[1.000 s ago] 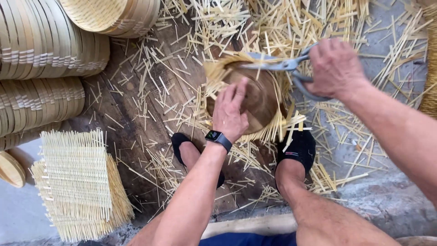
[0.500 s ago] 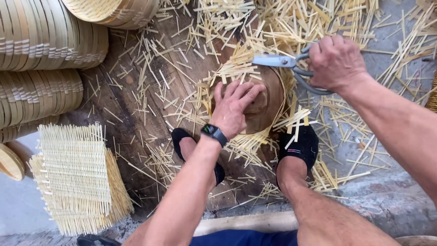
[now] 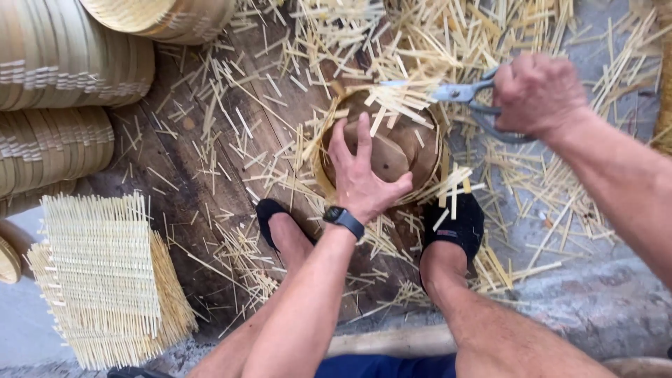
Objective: The person sits on the floor and trims excess bamboo sticks from the edges of woven bamboo trays using scissors, holding each tray over a round wooden form. They rotate the trays, press a bamboo rim ring into place, and stack finished trays with a pile of completed ones nearby.
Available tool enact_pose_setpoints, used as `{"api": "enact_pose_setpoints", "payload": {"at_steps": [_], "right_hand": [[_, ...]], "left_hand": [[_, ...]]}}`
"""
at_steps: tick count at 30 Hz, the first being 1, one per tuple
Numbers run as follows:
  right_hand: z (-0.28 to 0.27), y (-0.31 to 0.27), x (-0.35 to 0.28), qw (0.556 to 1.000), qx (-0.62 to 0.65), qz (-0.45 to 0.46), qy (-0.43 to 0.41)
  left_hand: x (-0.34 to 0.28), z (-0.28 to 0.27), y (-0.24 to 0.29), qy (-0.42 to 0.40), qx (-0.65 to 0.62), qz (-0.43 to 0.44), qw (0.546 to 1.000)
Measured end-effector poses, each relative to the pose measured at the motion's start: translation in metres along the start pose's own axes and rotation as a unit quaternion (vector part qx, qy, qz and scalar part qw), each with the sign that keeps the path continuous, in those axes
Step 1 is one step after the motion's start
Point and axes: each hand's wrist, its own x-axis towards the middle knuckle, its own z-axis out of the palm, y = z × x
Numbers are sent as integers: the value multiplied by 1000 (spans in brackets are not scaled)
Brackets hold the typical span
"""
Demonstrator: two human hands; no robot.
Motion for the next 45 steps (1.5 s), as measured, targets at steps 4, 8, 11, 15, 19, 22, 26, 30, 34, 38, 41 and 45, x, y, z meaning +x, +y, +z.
{"api": "enact_pose_setpoints", "payload": {"at_steps": [4,8,11,15,19,22,26,30,34,38,41,45], "right_hand": [[-28,-18,-2,999,-37,-10,35],[-4,-20,3,996,-40,-7,75],[6,-8,-1,999,-19,-5,42],[-35,-24,8,985,-66,-19,158],[-19,-20,6,987,-78,-14,142],[-7,-9,0,1000,-9,-6,23],[-2,-22,9,992,-88,-12,89],[31,-12,6,994,-86,-7,71],[50,0,7,999,-20,-13,35],[33,-23,23,989,-79,-20,123],[8,-22,14,995,-61,-19,74],[-29,-16,5,998,-25,-32,41]], "left_hand": [[1,-3,-6,-13,-5,57,998],[1,-16,-1,-52,-2,76,996],[-6,-9,15,-18,-23,19,999],[-14,14,23,62,-98,-123,986],[-9,11,15,59,-65,-67,994],[-7,5,7,52,-35,-27,998],[-1,2,5,35,-24,37,998],[-3,-9,1,-5,-16,61,998],[0,-8,-2,-14,8,55,998],[7,-15,-11,-65,31,99,992],[8,-22,-16,-104,35,116,987],[13,-30,-5,-137,33,85,986]]}}
